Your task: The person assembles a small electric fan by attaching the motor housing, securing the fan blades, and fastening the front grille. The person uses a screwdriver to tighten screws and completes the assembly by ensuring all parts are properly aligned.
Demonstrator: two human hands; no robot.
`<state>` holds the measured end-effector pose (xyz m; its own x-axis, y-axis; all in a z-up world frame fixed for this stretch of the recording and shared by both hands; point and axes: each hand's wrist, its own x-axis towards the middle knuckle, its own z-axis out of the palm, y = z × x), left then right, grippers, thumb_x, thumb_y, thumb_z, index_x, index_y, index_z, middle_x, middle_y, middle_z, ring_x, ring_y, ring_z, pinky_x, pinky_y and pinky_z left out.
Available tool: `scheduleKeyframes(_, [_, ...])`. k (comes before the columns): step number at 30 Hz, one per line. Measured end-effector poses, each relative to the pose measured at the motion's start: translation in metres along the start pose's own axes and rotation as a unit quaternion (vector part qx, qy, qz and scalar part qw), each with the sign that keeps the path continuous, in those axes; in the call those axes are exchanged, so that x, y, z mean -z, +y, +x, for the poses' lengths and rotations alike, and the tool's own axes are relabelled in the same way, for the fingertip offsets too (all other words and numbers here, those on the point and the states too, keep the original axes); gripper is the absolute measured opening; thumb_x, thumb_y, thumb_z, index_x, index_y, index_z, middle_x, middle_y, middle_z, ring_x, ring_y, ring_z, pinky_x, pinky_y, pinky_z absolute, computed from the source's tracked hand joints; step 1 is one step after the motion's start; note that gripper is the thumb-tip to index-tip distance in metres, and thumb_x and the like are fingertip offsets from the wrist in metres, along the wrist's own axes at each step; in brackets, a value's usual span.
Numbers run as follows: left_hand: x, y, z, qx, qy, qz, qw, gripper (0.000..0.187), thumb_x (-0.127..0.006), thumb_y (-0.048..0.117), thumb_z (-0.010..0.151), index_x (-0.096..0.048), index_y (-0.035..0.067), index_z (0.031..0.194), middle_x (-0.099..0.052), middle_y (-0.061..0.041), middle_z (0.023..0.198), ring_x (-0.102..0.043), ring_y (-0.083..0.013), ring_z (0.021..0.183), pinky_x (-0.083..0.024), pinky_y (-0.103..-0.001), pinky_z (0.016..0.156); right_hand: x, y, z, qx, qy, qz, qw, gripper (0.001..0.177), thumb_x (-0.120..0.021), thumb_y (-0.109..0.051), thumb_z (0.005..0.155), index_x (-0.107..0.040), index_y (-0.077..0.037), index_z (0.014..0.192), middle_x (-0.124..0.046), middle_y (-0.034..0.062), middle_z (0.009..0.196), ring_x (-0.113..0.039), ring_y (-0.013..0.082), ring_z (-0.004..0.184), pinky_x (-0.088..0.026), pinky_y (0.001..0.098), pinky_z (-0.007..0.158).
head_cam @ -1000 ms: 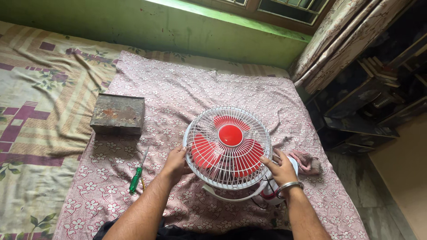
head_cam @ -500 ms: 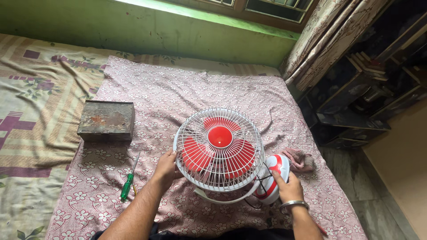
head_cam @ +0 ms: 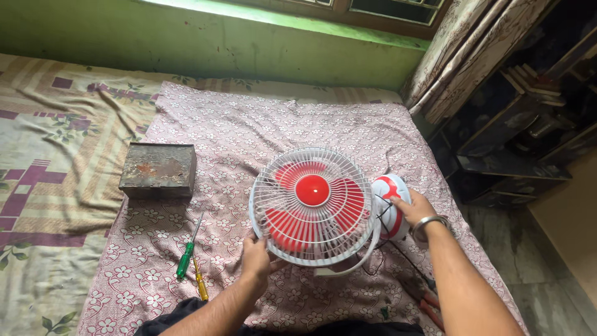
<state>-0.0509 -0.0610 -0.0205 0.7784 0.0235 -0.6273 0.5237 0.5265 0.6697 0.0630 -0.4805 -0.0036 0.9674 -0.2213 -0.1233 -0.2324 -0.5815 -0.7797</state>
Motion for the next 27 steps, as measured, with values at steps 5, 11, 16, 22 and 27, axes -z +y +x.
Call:
scheduleKeyframes(5, [-0.008, 0.007, -0.012, 0.011, -0.013, 0.005, 1.0, 0.042, -0.033, 0.019, 0.105, -0.023, 0.009, 0.144, -0.058, -0.022, 0.132, -0.07, -0.0334, 0.112, -0.067, -0.051, 0.089, -0.025, 0.013, -0.006, 0.144, 0.277, -0.233, 0.921, 0.074, -0.086, -0.043, 0.088, -0.057, 0.005, 0.136, -0.067, 0.0285, 0.119, -0.063, 0.0438, 0.11, -0.05, 0.0534, 0.092])
scheduleKeyframes(11, [-0.011, 0.012, -0.015, 0.012, -0.014, 0.004, 1.0, 0.04, -0.033, 0.02, 0.105, -0.022, 0.01, 0.143, -0.058, -0.024, 0.129, -0.071, -0.0336, 0.111, -0.066, -0.049, 0.089, -0.073, -0.035, -0.128, 0.066, 0.258, -0.051, 0.963, 0.034, -0.072, -0.039, 0.096, -0.068, -0.008, 0.11, -0.072, 0.0067, 0.09, -0.069, 0.0186, 0.077, -0.059, 0.0358, 0.07])
scheduleKeyframes(16, [-0.015, -0.005, -0.02, 0.02, -0.018, -0.01, 1.0, 0.045, -0.04, 0.02, 0.104, -0.017, 0.011, 0.142, -0.059, -0.025, 0.126, -0.073, -0.0334, 0.106, -0.067, -0.045, 0.084, -0.103, -0.065, -0.188, -0.096, 0.172, 0.174, 0.965, 0.026, -0.071, -0.03, 0.093, -0.062, -0.008, 0.103, -0.067, 0.005, 0.079, -0.059, 0.0162, 0.058, -0.05, 0.0316, 0.049])
scheduleKeyframes(22, [-0.01, -0.02, -0.024, 0.037, 0.002, -0.014, 0.999, 0.048, -0.039, 0.014, 0.098, -0.019, 0.016, 0.142, -0.064, -0.026, 0.122, -0.075, -0.0338, 0.096, -0.069, -0.044, 0.076, -0.169, -0.088, -0.254, -0.277, 0.145, 0.416, 0.854, 0.025, -0.067, -0.026, 0.094, -0.062, -0.005, 0.106, -0.067, 0.0082, 0.082, -0.067, 0.0205, 0.067, -0.059, 0.0343, 0.057])
scheduleKeyframes(27, [-0.006, -0.016, -0.026, 0.036, -0.009, -0.015, 0.999, 0.046, -0.036, 0.015, 0.1, -0.018, 0.011, 0.143, -0.06, -0.026, 0.123, -0.075, -0.0331, 0.096, -0.069, -0.046, 0.079, -0.181, -0.093, -0.261, -0.299, 0.248, 0.249, 0.887, 0.036, -0.07, -0.037, 0.093, -0.057, -0.012, 0.117, -0.065, 0.0076, 0.106, -0.065, 0.0219, 0.084, -0.056, 0.036, 0.069])
